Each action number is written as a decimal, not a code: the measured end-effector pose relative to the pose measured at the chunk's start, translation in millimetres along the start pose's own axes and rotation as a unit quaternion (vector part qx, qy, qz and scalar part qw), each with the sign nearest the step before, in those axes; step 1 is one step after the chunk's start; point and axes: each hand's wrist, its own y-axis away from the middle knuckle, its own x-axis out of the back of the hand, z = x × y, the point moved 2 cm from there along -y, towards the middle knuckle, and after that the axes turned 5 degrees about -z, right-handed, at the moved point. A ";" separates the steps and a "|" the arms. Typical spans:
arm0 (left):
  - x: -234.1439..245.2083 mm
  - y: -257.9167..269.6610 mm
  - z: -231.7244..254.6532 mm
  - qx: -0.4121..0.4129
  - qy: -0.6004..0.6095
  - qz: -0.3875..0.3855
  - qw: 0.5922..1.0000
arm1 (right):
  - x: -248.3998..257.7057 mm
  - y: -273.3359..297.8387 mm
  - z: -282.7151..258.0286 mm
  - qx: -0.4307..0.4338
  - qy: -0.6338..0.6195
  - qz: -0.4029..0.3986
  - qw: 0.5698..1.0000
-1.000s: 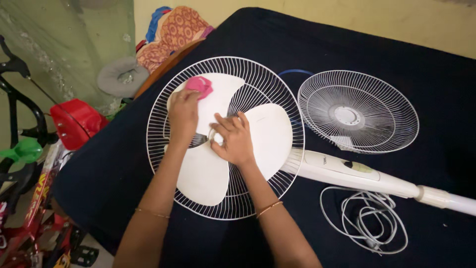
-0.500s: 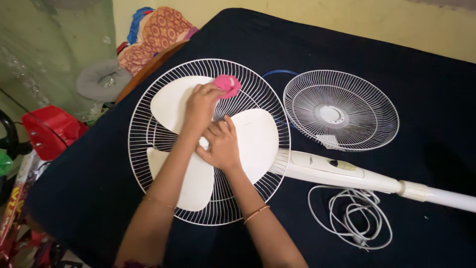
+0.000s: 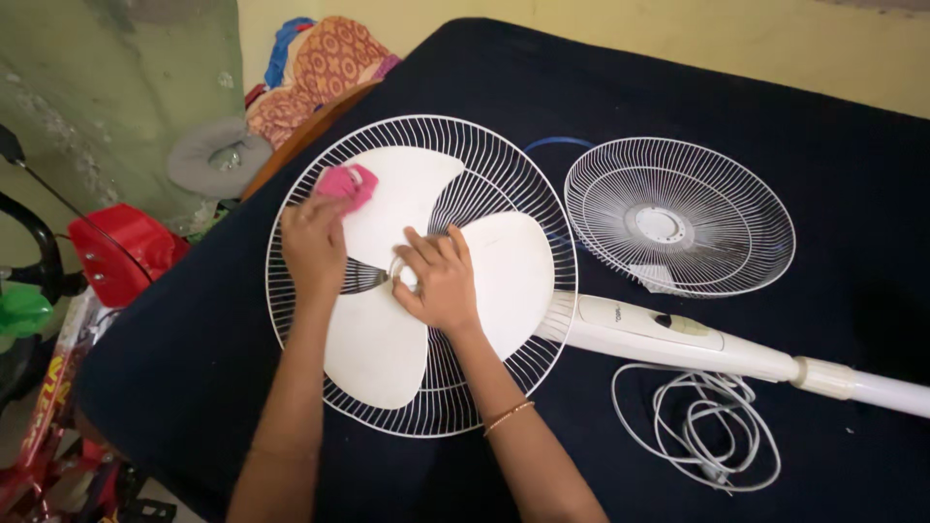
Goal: The person wipes the body, stand, and blades of a disassembled white electric fan using a pink cloth. The fan's front grille and rear cage are placed nearby on a dark surface. The person systematically cleans each visible part of the fan.
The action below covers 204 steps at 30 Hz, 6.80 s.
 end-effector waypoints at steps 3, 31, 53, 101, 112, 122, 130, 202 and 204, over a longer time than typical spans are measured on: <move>1.8 15.5 18.0 0.004 0.008 -0.010 1.000 | -3.5 2.9 -3.0 -0.009 0.010 0.023 1.000; 79.7 186.5 19.7 0.207 -0.054 -0.083 0.973 | -23.7 14.6 -18.5 -0.116 0.059 0.035 0.991; 122.2 213.3 64.2 0.200 0.132 -0.179 0.954 | -16.4 26.7 -30.0 -0.135 0.047 0.012 0.990; 12.4 77.4 104.6 0.120 0.112 -0.117 0.979 | 78.8 90.4 -47.1 -0.368 -0.361 0.057 0.855; -45.2 109.1 76.1 0.109 0.254 -0.015 0.961 | 73.6 75.3 -29.3 -0.332 -0.346 0.036 0.877; -40.1 111.0 75.5 0.160 0.067 -0.028 0.984 | 52.9 -19.1 -21.1 -0.125 -0.084 -0.073 0.986; -40.2 115.1 76.7 0.163 0.039 -0.037 0.985 | 56.2 -15.0 -26.7 -0.156 -0.013 -0.138 0.978; 4.2 91.4 92.1 0.088 0.156 -0.088 0.980 | 131.2 47.5 -33.6 -0.279 -0.032 0.052 0.958; -8.9 83.6 88.7 0.072 0.152 -0.084 0.982 | 128.8 49.3 -33.2 -0.280 -0.034 0.051 0.958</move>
